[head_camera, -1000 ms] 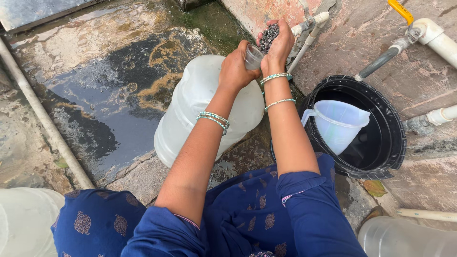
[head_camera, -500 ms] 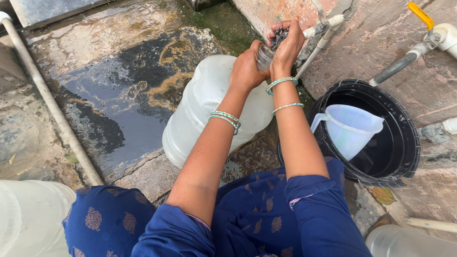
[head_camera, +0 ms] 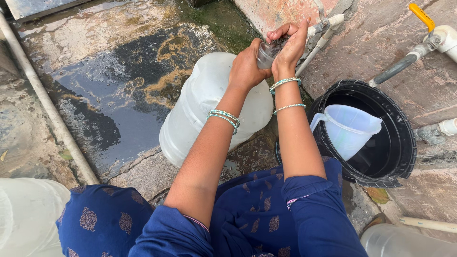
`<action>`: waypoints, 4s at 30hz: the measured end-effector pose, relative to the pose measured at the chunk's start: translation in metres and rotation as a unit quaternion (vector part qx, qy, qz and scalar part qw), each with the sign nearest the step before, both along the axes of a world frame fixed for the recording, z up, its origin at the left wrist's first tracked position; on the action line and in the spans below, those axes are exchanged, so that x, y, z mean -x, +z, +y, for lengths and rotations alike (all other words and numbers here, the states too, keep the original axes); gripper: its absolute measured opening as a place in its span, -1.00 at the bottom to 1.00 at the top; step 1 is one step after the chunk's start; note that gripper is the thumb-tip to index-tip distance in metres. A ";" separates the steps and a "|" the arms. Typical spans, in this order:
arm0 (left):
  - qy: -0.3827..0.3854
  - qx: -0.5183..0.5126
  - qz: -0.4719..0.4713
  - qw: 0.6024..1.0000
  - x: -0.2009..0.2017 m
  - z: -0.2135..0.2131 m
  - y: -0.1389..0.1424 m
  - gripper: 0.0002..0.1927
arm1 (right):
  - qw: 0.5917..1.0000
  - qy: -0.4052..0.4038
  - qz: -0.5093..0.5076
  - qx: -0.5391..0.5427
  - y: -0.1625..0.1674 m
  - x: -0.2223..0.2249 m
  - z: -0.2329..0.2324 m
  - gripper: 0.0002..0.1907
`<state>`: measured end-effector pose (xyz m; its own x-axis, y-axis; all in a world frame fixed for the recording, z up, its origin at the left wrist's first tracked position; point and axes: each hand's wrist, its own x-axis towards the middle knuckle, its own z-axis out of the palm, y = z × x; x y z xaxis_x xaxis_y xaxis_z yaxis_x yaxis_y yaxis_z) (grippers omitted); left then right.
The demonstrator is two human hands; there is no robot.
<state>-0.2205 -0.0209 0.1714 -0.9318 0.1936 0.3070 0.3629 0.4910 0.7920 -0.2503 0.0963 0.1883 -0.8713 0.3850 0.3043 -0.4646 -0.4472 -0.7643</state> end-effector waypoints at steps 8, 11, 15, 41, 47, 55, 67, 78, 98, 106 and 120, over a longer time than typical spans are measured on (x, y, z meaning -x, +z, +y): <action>-0.013 0.000 -0.024 1.000 0.001 -0.003 0.002 -0.30 | 0.997 0.070 -0.007 -0.010 -0.003 -0.007 0.010 -0.25; -0.015 0.001 -0.026 1.000 0.002 -0.004 0.003 -0.28 | 0.996 0.081 0.015 -0.017 -0.001 -0.008 0.008 -0.24; -0.020 -0.003 0.004 1.000 0.003 -0.007 0.003 -0.21 | 0.984 0.075 -0.028 0.160 0.001 -0.004 0.014 -0.33; -0.141 -0.069 -0.047 0.986 -0.071 -0.208 0.013 -0.47 | 0.414 0.253 -0.563 -0.668 -0.285 0.026 -0.024 -0.24; -0.176 -0.113 -0.062 0.976 -0.074 -0.218 0.011 -0.51 | 0.401 0.179 -0.561 -0.702 -0.324 0.032 -0.014 -0.27; -0.155 -0.128 -0.075 0.977 -0.071 -0.228 0.010 -0.52 | 0.409 0.285 -0.509 -0.702 -0.343 0.021 -0.012 -0.31; -0.148 -0.125 -0.076 0.978 -0.069 -0.228 0.007 -0.51 | 0.648 0.178 -0.448 -0.590 -0.337 0.027 -0.010 -0.24; -0.158 -0.145 -0.076 0.974 -0.066 -0.231 0.006 -0.50 | 0.488 0.177 -0.458 -0.722 -0.333 0.053 -0.023 -0.32; -0.133 -0.116 -0.036 0.984 -0.055 -0.236 0.001 -0.47 | 0.646 0.312 -0.584 -0.381 -0.329 0.039 -0.003 -0.57; -0.130 -0.108 -0.033 0.985 -0.056 -0.235 0.001 -0.44 | 0.773 0.300 -0.557 -0.038 -0.309 0.047 0.002 -0.75; -0.128 -0.087 -0.010 0.988 -0.054 -0.218 0.006 -0.46 | 0.830 0.213 -0.254 0.449 -0.258 0.024 0.011 -0.72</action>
<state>-0.1666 -0.2392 0.1778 -0.8655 0.3694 0.3381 0.4409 0.2418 0.8644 -0.2740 0.1078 -0.0693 -0.9149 -0.1185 -0.3860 0.1619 -0.9834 -0.0818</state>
